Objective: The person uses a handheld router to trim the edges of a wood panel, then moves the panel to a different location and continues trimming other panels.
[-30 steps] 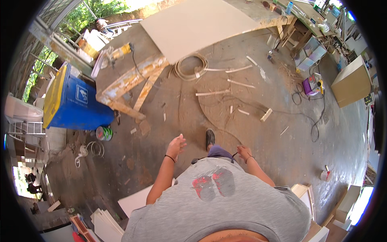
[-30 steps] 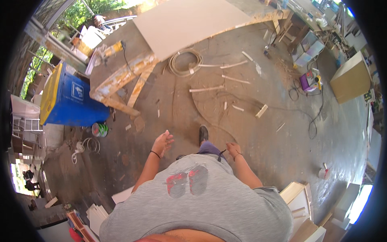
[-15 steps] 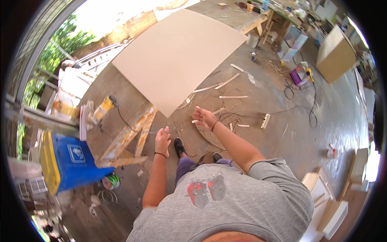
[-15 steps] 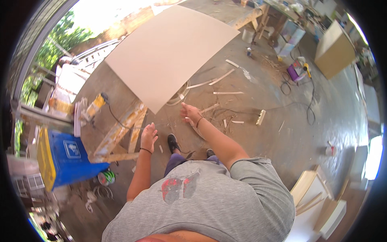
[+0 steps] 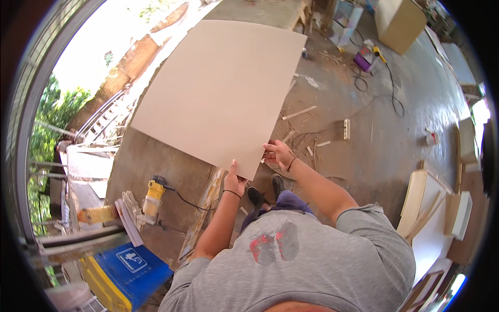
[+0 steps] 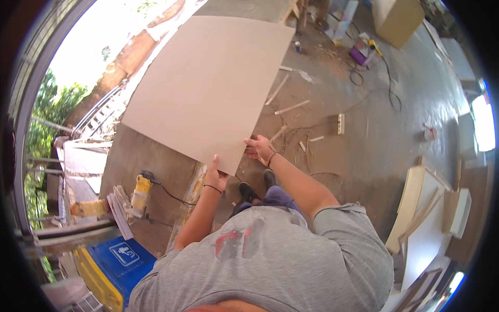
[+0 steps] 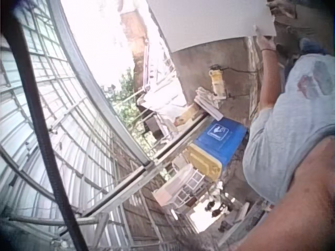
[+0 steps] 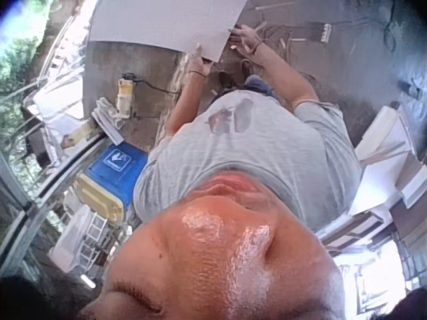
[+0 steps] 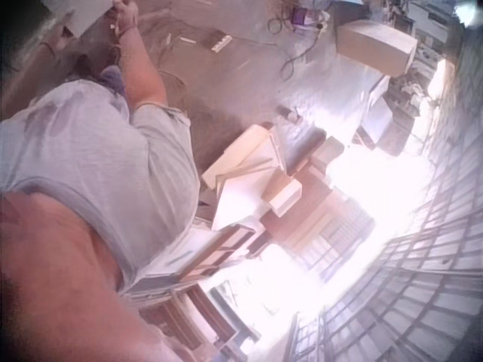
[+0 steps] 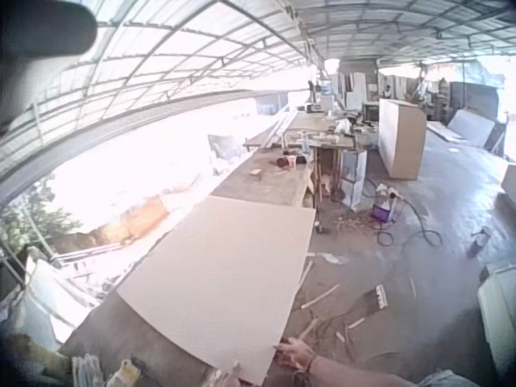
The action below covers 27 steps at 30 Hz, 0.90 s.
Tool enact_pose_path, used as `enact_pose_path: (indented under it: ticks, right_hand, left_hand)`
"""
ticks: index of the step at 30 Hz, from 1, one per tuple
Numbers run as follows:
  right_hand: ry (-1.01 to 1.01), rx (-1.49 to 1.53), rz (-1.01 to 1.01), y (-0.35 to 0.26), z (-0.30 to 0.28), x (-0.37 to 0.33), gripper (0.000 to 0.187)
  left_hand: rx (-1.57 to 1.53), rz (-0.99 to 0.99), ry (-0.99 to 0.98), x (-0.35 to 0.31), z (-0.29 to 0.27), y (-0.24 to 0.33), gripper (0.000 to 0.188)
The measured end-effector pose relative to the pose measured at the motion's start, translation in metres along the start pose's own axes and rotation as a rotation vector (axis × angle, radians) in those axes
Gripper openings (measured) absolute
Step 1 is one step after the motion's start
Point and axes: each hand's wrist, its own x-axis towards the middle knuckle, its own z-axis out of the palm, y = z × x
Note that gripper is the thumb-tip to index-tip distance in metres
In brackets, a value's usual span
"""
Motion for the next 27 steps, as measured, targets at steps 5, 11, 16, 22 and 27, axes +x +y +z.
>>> enact_pose_path:
  ticks: [5,11,16,22,27]
  right_hand:
    - [-0.036,0.037,-0.012,-0.01,-0.005,-0.01,0.037]
    - [-0.318,0.31,-0.031,0.002,0.008,-0.003,0.038]
    - [-0.201,0.497,0.065,0.017,-0.02,0.005,0.034]
    - [-0.101,0.322,0.039,0.025,-0.027,-0.003,0.041]
    - [-0.091,-0.081,-0.208,0.021,-0.019,0.021,0.046]
  left_hand:
    - [0.084,-0.012,0.024,-0.01,0.011,0.019,0.042]
    - [0.119,0.193,-0.123,-0.046,0.023,0.055,0.051]
    - [0.17,0.148,0.028,-0.047,0.011,0.056,0.051]
    - [0.189,0.229,0.081,-0.074,0.032,0.086,0.047]
    - [0.23,0.319,0.061,-0.098,0.053,0.12,0.043]
